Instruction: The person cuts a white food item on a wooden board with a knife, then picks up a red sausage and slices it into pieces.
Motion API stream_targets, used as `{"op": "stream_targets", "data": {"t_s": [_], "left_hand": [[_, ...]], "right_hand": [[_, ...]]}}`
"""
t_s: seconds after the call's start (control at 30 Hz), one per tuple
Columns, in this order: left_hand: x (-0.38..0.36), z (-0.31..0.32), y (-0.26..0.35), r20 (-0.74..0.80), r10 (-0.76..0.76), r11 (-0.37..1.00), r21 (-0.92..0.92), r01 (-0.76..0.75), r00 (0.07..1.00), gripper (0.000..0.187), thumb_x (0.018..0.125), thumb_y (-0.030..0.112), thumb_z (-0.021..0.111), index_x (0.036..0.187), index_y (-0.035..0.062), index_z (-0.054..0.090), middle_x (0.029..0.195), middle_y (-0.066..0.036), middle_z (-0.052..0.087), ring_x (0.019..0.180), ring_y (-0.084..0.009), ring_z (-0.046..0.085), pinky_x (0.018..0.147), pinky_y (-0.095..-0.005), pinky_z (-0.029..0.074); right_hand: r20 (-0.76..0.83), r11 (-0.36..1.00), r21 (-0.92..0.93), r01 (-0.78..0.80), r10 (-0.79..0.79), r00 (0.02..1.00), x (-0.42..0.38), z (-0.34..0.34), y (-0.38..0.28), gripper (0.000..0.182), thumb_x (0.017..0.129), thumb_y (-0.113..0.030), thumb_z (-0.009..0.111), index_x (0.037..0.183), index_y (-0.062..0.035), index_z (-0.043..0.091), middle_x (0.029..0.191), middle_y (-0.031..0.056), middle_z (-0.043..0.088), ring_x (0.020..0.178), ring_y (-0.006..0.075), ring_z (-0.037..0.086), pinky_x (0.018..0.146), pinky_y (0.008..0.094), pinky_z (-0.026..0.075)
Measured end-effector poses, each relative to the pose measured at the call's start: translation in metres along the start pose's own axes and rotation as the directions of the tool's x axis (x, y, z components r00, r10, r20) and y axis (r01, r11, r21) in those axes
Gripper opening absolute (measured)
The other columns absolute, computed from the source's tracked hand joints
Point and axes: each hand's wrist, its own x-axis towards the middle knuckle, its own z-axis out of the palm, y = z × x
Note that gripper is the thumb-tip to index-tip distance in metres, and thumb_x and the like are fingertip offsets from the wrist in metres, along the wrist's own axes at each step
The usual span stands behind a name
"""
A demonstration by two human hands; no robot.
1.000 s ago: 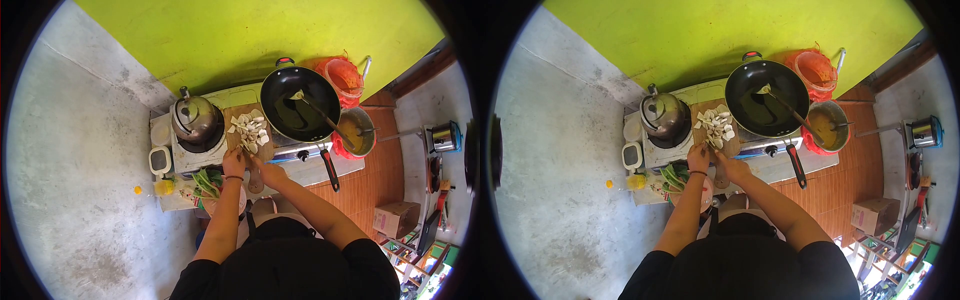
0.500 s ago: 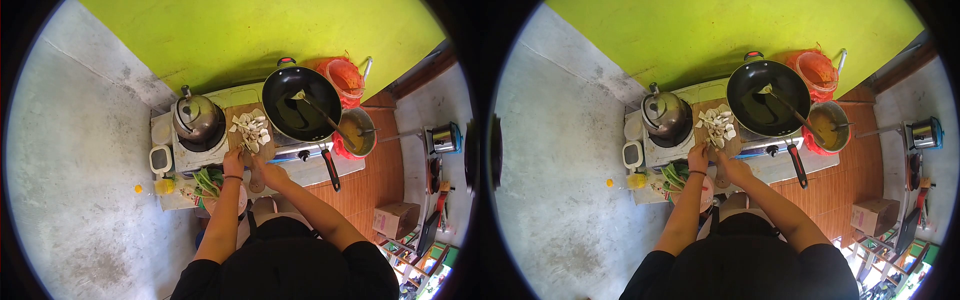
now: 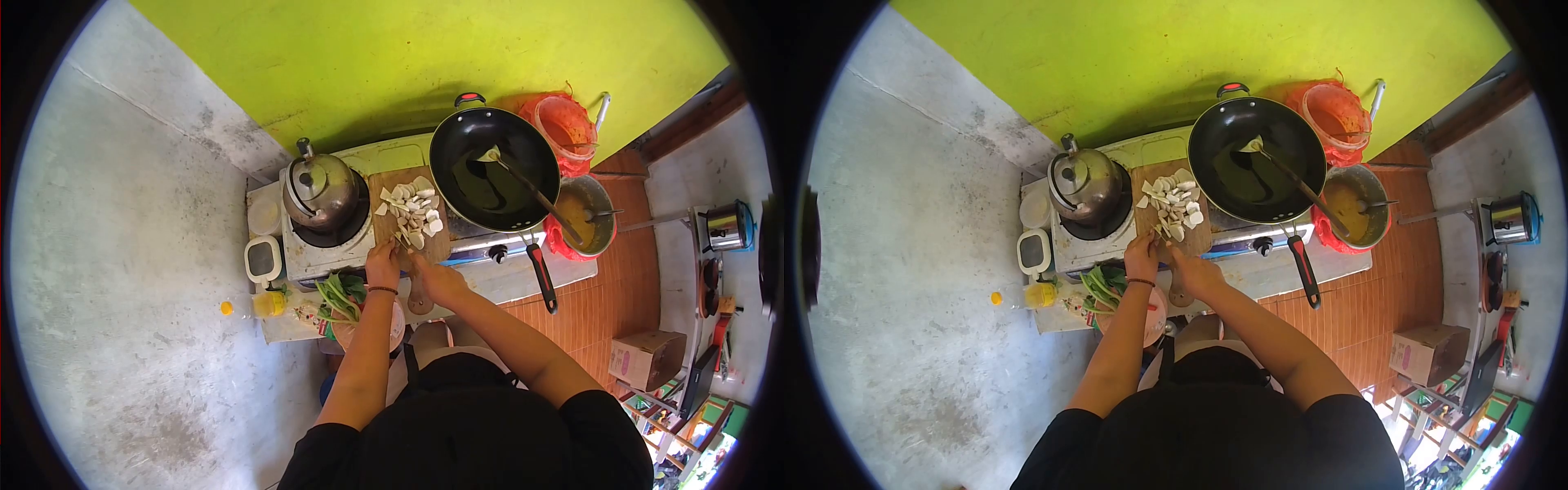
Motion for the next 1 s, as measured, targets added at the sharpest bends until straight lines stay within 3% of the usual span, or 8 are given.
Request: {"op": "stream_targets", "data": {"t_s": [0.07, 0.17, 0.27, 0.37, 0.47, 1.0], "left_hand": [[-0.003, 0.003, -0.004, -0.017, -0.003, 1.000, -0.004, 0.003, 1.000, 0.020, 0.079, 0.000, 0.063, 0.098, -0.0010, 0.070, 0.099, -0.017, 0.069, 0.091, -0.0334, 0.065, 0.082, -0.0372, 0.052], [-0.003, 0.000, 0.001, 0.003, -0.088, 0.996, -0.034, 0.088, 0.996, 0.021, 0.079, 0.001, 0.064, 0.098, 0.0001, 0.070, 0.098, -0.017, 0.069, 0.090, -0.0334, 0.065, 0.082, -0.0375, 0.052], [-0.003, -0.003, 0.006, -0.018, -0.058, 0.997, 0.053, 0.059, 0.998, 0.021, 0.078, 0.000, 0.064, 0.098, 0.0011, 0.071, 0.097, -0.017, 0.069, 0.090, -0.0332, 0.066, 0.081, -0.0379, 0.052], [-0.005, 0.004, -0.003, -0.036, -0.070, 0.997, 0.010, 0.071, 0.997, 0.022, 0.077, -0.001, 0.063, 0.098, 0.0013, 0.071, 0.097, -0.016, 0.069, 0.090, -0.0328, 0.066, 0.082, -0.0379, 0.052], [-0.006, 0.004, -0.005, -0.055, -0.061, 0.997, -0.047, 0.058, 0.997, 0.023, 0.077, -0.002, 0.062, 0.098, 0.0012, 0.071, 0.098, -0.016, 0.069, 0.090, -0.0326, 0.065, 0.083, -0.0377, 0.052], [-0.005, 0.003, -0.007, -0.046, -0.002, 1.000, -0.012, 0.001, 0.999, 0.018, 0.076, -0.001, 0.063, 0.093, -0.0003, 0.070, 0.097, -0.016, 0.070, 0.089, -0.0329, 0.066, 0.081, -0.0388, 0.052]], "right_hand": [[-0.054, 0.999, 0.018, 0.038, -0.037, 0.998, 0.006, 0.010, 0.005, 0.066, 0.088, -0.012, 0.049, 0.148, -0.0252, 0.025, 0.089, 0.0218, 0.064, 0.082, 0.0400, 0.065, 0.070, 0.0490, 0.052], [-0.031, 0.992, -0.125, 0.014, -0.018, 0.999, 0.007, 0.008, -0.002, 0.067, 0.089, -0.013, 0.049, 0.149, -0.0278, 0.023, 0.088, 0.0235, 0.064, 0.080, 0.0401, 0.066, 0.069, 0.0485, 0.053], [-0.028, 0.981, -0.196, 0.008, -0.014, 1.000, 0.004, -0.002, -0.001, 0.070, 0.089, -0.013, 0.050, 0.150, -0.0297, 0.020, 0.087, 0.0247, 0.063, 0.080, 0.0399, 0.066, 0.070, 0.0478, 0.053], [-0.043, 1.000, -0.025, 0.018, -0.019, 0.999, 0.005, 0.003, 0.006, 0.070, 0.089, -0.013, 0.051, 0.150, -0.0281, 0.019, 0.087, 0.0236, 0.064, 0.080, 0.0395, 0.066, 0.069, 0.0480, 0.053], [-0.048, 0.994, 0.097, 0.054, -0.050, 0.998, -0.008, -0.007, 0.000, 0.063, 0.087, -0.013, 0.049, 0.146, -0.0229, 0.027, 0.094, 0.0248, 0.064, 0.086, 0.0418, 0.065, 0.073, 0.0492, 0.053], [-0.010, 0.999, 0.020, 0.028, -0.028, 1.000, -0.016, -0.001, 0.000, 0.062, 0.085, -0.013, 0.052, 0.143, -0.0162, 0.030, 0.091, 0.0229, 0.065, 0.085, 0.0396, 0.066, 0.072, 0.0475, 0.052]]}}
